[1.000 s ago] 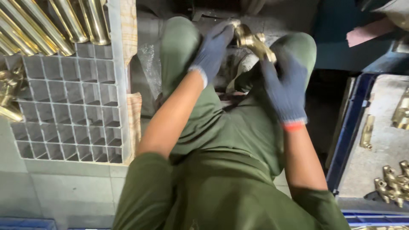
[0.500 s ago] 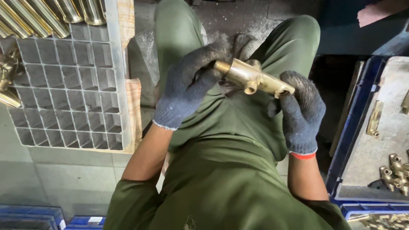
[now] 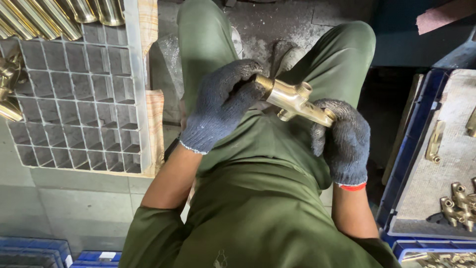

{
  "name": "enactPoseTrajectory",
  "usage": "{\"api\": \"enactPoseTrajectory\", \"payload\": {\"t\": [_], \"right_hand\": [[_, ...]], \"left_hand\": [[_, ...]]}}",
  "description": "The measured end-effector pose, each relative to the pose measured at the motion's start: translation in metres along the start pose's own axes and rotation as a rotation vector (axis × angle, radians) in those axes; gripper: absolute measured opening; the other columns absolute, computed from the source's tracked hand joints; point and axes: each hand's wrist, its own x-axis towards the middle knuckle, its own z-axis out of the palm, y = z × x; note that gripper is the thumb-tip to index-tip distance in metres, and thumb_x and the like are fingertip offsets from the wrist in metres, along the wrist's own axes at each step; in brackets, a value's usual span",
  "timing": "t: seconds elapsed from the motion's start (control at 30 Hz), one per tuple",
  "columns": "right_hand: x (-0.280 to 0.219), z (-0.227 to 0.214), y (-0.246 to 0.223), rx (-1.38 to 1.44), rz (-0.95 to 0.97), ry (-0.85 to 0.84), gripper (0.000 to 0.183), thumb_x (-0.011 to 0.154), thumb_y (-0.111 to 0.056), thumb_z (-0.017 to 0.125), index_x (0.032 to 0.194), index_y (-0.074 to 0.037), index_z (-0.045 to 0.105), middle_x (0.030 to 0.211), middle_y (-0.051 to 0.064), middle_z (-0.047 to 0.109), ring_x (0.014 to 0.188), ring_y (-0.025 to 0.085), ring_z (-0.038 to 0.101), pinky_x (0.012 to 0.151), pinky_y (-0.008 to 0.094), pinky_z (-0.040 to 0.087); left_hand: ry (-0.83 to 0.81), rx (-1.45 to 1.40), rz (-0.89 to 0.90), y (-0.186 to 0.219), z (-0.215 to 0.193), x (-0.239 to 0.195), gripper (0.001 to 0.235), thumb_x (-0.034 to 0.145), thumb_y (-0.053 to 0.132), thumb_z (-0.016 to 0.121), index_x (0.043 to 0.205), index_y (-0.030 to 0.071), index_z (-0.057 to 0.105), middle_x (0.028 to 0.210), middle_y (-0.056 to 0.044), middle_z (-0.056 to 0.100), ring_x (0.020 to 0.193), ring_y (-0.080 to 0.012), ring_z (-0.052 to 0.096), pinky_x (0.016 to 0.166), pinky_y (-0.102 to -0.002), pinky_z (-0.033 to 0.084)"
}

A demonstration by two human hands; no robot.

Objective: The person cleans and wipes brass faucet components by hand while seated, using gloved hands to rub different sides of the metal parts before placing them in a tray.

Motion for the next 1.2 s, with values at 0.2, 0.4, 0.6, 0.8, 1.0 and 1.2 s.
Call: {"api": "enactPoseTrajectory", "payload": {"t": [0.2, 0.4, 0.6, 0.8, 1.0, 1.2], "right_hand": [[-0.004, -0.004, 0.0, -0.033, 0.027, 0.037, 0.059, 0.099, -0.04, 0.074, 0.128, 0.01, 0.063, 0.084, 0.014, 0.065, 0.058, 0.017, 0.057, 0.056, 0.029, 0.045], [0.005, -0.009, 0.009, -0.31, -0.126, 0.086, 0.046, 0.096, -0.015, 0.076, 0.134, 0.005, 0.061, 0.127, 0.012, 0.065, 0.096, 0.019, 0.065, 0.08, 0.032, 0.056], [0.045, -0.026, 0.019, -0.306, -0.183, 0.135, 0.038, 0.104, -0.011, 0.071, 0.137, 0.002, 0.058, 0.129, 0.009, 0.064, 0.093, 0.016, 0.067, 0.07, 0.028, 0.057], [0.163, -0.051, 0.029, -0.467, -0.106, 0.046, 0.023, 0.104, -0.005, 0.059, 0.126, 0.001, 0.064, 0.088, 0.006, 0.062, 0.066, 0.013, 0.057, 0.06, 0.029, 0.046], [0.196, -0.059, 0.039, -0.317, 0.158, 0.164, 0.008, 0.104, -0.013, 0.065, 0.102, -0.007, 0.06, 0.08, -0.001, 0.061, 0.063, 0.008, 0.055, 0.053, 0.027, 0.044], [0.2, -0.058, 0.04, -0.475, 0.227, 0.171, 0.019, 0.105, -0.023, 0.061, 0.098, -0.006, 0.065, 0.073, -0.003, 0.057, 0.056, 0.008, 0.05, 0.049, 0.026, 0.039]], "left_hand": [[-0.037, 0.046, 0.039, 0.001, 0.001, 0.004, 0.027, 0.104, 0.018, 0.069, 0.123, -0.002, 0.066, 0.112, -0.016, 0.073, 0.095, -0.021, 0.075, 0.085, -0.031, 0.06], [-0.035, 0.008, 0.035, -0.002, 0.008, 0.013, 0.027, 0.107, 0.019, 0.066, 0.127, 0.001, 0.065, 0.122, -0.016, 0.075, 0.109, -0.0243, 0.077, 0.096, -0.033, 0.061], [-0.224, -0.038, -0.147, -0.013, 0.012, 0.048, 0.033, 0.107, 0.02, 0.056, 0.133, 0.004, 0.067, 0.091, -0.012, 0.064, 0.078, -0.0172, 0.062, 0.069, -0.029, 0.053], [-0.119, 0.118, -0.265, -0.093, 0.028, 0.131, 0.026, 0.1, 0.018, 0.053, 0.12, 0.008, 0.065, 0.086, -0.003, 0.066, 0.072, -0.013, 0.06, 0.061, -0.03, 0.051], [-0.107, 1.08, 0.274, -0.207, 0.059, 0.146, 0.017, 0.095, 0.005, 0.055, 0.107, 0.004, 0.066, 0.09, -0.013, 0.06, 0.083, -0.0248, 0.058, 0.07, -0.039, 0.045], [-0.183, 1.455, 0.373, -0.227, 0.061, 0.139, 0.018, 0.088, 0.01, 0.058, 0.101, 0.005, 0.069, 0.093, -0.013, 0.062, 0.088, -0.0278, 0.06, 0.071, -0.041, 0.044]]}}
